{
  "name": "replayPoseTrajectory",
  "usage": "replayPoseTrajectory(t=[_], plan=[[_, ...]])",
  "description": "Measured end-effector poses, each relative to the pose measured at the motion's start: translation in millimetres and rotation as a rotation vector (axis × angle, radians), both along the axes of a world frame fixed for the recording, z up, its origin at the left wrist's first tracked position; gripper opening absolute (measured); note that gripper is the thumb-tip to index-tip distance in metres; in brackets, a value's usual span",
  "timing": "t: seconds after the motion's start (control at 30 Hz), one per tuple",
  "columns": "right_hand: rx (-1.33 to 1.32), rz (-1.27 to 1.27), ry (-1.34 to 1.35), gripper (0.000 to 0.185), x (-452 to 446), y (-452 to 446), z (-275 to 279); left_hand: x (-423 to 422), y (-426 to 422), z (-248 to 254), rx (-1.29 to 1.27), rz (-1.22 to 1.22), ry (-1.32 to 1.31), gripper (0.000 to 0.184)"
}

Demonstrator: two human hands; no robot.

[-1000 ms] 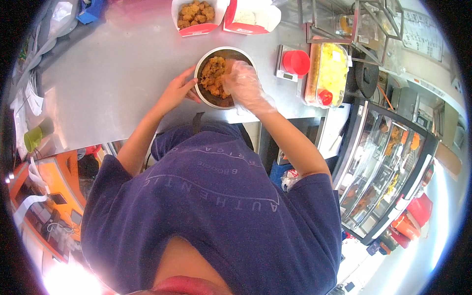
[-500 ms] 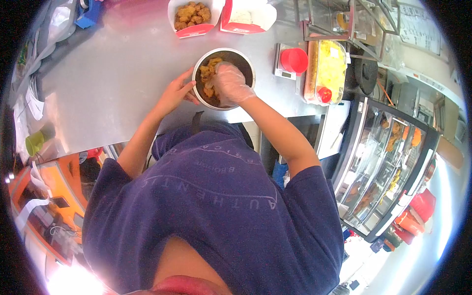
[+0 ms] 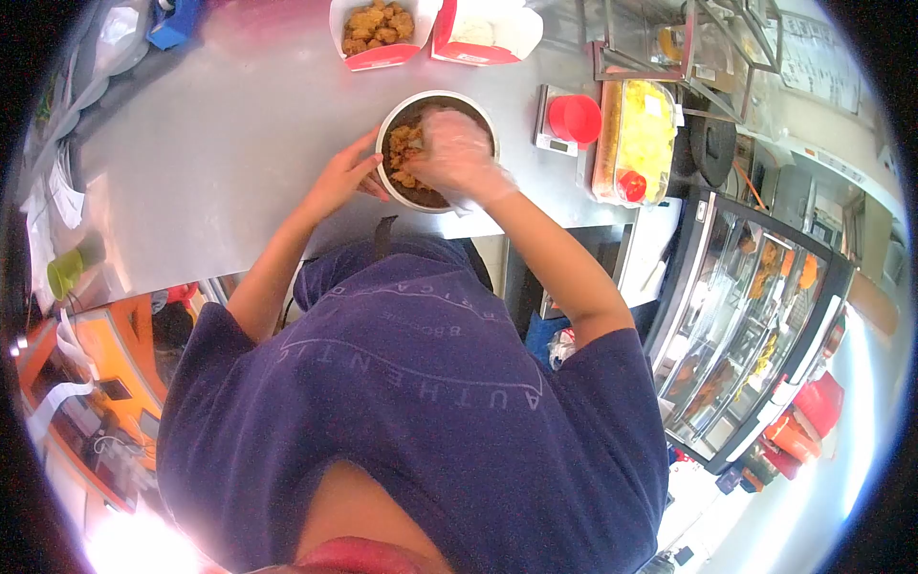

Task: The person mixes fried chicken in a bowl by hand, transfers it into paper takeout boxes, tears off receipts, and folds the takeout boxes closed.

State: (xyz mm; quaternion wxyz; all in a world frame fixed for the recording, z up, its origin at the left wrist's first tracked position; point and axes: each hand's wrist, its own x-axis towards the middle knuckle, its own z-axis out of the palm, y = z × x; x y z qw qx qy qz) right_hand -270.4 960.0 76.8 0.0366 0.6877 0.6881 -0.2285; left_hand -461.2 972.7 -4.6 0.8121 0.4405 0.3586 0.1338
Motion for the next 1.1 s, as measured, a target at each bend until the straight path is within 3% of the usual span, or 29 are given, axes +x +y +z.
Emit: replayPoseTrajectory(t=[0.07, 0.17, 0.3, 0.43, 0.6, 0.73, 0.83, 0.93, 1.03, 1.1], plan=[[0.093, 0.101, 0.053, 0.031, -6.0, -3.7, -35.5, 0.1, 0.8, 0.8, -0.004, 0.005, -0.01, 0.054], [-0.027, 0.127, 0.113, 0.024, -6.7, -7.3, -61.0, -0.3, 1.3, 2.1, 0.01, 0.0, -0.016, 0.055], [0.023, 0.056, 0.223, 0.019, -2.8, -12.1, -53.0, -0.9, 0.6, 2.4, 0.006, 0.002, -0.021, 0.055], [-0.063, -0.032, 0.099, 0.021, -8.1, -5.6, -39.6, -0.9, -0.7, 0.3, -0.008, 0.008, -0.023, 0.054], [0.064, 0.025, 0.294, 0.025, -0.5, -11.6, -3.7, -1.6, -0.7, 2.0, 0.011, 0.004, -0.011, 0.054], [-0.163, -0.097, 0.356, 0.046, 22.9, -19.7, 26.3, -0.9, 0.8, -0.1, -0.003, -0.007, 0.003, 0.054], [-0.298, 0.059, -0.024, 0.054, 22.6, -10.6, 29.9, 0.2, 0.5, -0.9, -0.017, 0.002, -0.011, 0.054], [0.149, 0.555, -0.084, 0.056, 25.5, -14.0, 3.4, -0.5, 1.1, 2.6, -0.028, 0.001, -0.026, 0.054], [0.245, 0.719, -0.124, 0.041, 26.2, -17.5, -41.9, -0.6, 1.5, 5.8, 0.002, -0.027, 0.0, 0.053], [0.079, 0.576, -0.16, 0.04, 20.1, -15.0, -34.4, -0.5, 0.2, 4.5, 0.008, -0.02, -0.002, 0.053]])
